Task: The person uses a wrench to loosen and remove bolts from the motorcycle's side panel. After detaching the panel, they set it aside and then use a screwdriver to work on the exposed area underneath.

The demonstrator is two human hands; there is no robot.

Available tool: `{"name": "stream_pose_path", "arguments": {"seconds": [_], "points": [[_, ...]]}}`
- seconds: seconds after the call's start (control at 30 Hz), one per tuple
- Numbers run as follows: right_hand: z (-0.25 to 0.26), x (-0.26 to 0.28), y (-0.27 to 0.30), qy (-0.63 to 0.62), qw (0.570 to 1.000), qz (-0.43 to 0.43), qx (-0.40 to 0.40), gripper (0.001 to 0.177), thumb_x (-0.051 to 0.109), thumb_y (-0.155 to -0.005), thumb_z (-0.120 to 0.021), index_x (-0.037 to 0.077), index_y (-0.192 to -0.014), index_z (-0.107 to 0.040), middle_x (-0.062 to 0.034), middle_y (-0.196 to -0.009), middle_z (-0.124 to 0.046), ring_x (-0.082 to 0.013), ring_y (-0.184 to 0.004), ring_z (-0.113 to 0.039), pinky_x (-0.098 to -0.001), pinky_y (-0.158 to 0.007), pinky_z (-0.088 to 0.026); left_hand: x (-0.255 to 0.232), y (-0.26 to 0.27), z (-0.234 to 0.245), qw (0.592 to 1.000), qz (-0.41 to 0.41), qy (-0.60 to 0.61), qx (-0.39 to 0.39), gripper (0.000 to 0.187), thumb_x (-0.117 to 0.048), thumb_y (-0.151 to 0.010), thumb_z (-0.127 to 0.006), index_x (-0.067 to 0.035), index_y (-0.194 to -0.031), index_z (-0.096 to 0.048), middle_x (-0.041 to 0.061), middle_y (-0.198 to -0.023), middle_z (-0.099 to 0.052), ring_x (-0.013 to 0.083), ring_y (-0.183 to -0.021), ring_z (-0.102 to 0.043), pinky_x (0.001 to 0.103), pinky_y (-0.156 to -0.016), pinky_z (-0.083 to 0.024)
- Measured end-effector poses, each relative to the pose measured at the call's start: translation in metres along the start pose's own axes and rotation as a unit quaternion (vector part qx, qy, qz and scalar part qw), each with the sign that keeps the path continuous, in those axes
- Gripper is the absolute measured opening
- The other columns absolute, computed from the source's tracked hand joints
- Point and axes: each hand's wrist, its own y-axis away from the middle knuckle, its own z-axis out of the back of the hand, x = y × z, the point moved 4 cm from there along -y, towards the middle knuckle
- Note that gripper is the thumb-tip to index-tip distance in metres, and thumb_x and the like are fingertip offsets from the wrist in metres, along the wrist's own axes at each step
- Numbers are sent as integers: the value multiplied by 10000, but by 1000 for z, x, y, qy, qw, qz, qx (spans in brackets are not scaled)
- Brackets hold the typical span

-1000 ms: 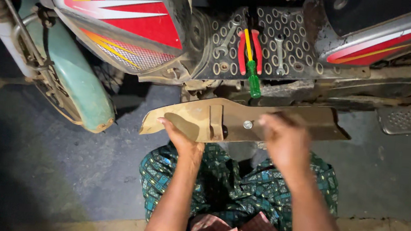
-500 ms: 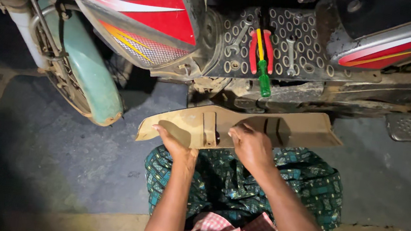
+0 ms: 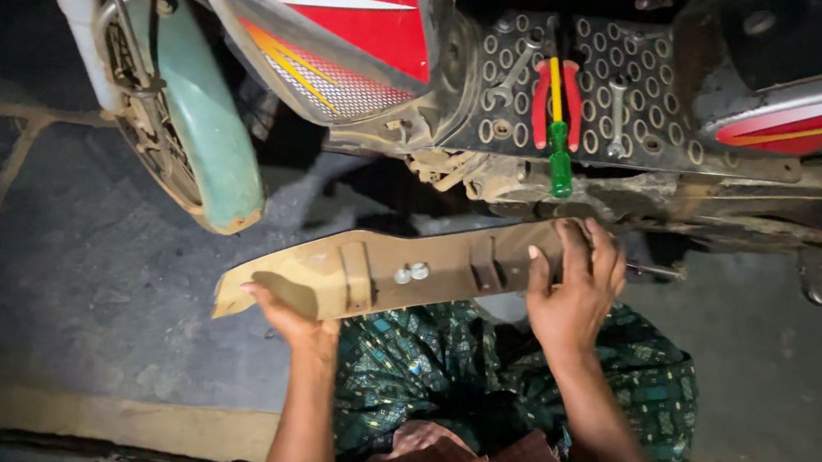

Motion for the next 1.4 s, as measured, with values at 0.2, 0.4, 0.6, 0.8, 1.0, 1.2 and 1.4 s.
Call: {"name": "stream_pose_path", "arguments": {"seconds": [0.2,0.4,0.6,0.8,1.0,1.2,1.4], "points": [[-46,-12,34,-123,980,-120,98,599,240,-961,-718,4,-1479,-532,-252,-1437,-517,-452,-1317,-510,-519,-1085,-441,-43,-17,51,998,-45,37,24,967,-808,-862,-453,-136,-1549,-342,122,-1559,-465,357,-1383,-522,562,-1144,-465],[-76,12,48,-222,951,-160,144,414,185,-970,-670,35,-1352,-613,-176,-1390,-617,-348,-1270,-621,-408,-1051,-511,-76,-31,103,995,-92,44,13,965,-799,-872,-476,-136,-1557,-327,131,-1571,-454,373,-1400,-512,585,-1158,-470],[-74,38,55,-171,984,-13,42,478,145,-924,-689,-3,-1368,-592,-260,-1454,-531,-461,-1320,-532,-466,-1119,-424,-97,-46,153,990,-124,73,-7,944,-780,-911,-433,-122,-1582,-336,135,-1589,-477,379,-1420,-529,592,-1160,-495],[-165,10,65,-309,914,-168,202,458,206,-1040,-643,29,-1454,-560,-168,-1370,-652,-288,-1217,-644,-358,-1035,-497,-101,-65,194,987,-146,55,-49,935,-788,-918,-338,-135,-1586,-341,109,-1593,-490,351,-1425,-541,552,-1131,-469],[-272,13,68,-515,719,-354,306,583,194,-969,-652,108,-1518,-475,-64,-1381,-613,-165,-1086,-592,-319,-928,-493,-110,-86,225,982,-174,9,-72,948,-810,-903,-291,-148,-1582,-318,82,-1622,-424,323,-1480,-460,541,-1227,-402],[-328,37,82,-503,680,-380,374,483,210,-966,-659,153,-1428,-529,26,-1392,-570,-103,-1206,-541,-324,-985,-450,-125,-100,246,963,-150,-8,-224,1035,-875,-829,-361,-117,-1533,-387,74,-1611,-433,301,-1439,-466,488,-1178,-397],[-347,49,111,-425,712,-355,431,304,252,-1012,-638,50,-1234,-687,-51,-1177,-695,-171,-1089,-602,-340,-967,-465,-132,-89,272,891,-71,-8,-448,980,-813,-844,-448,-70,-1484,-438,84,-1548,-495,293,-1338,-532,464,-1108,-456]]}}
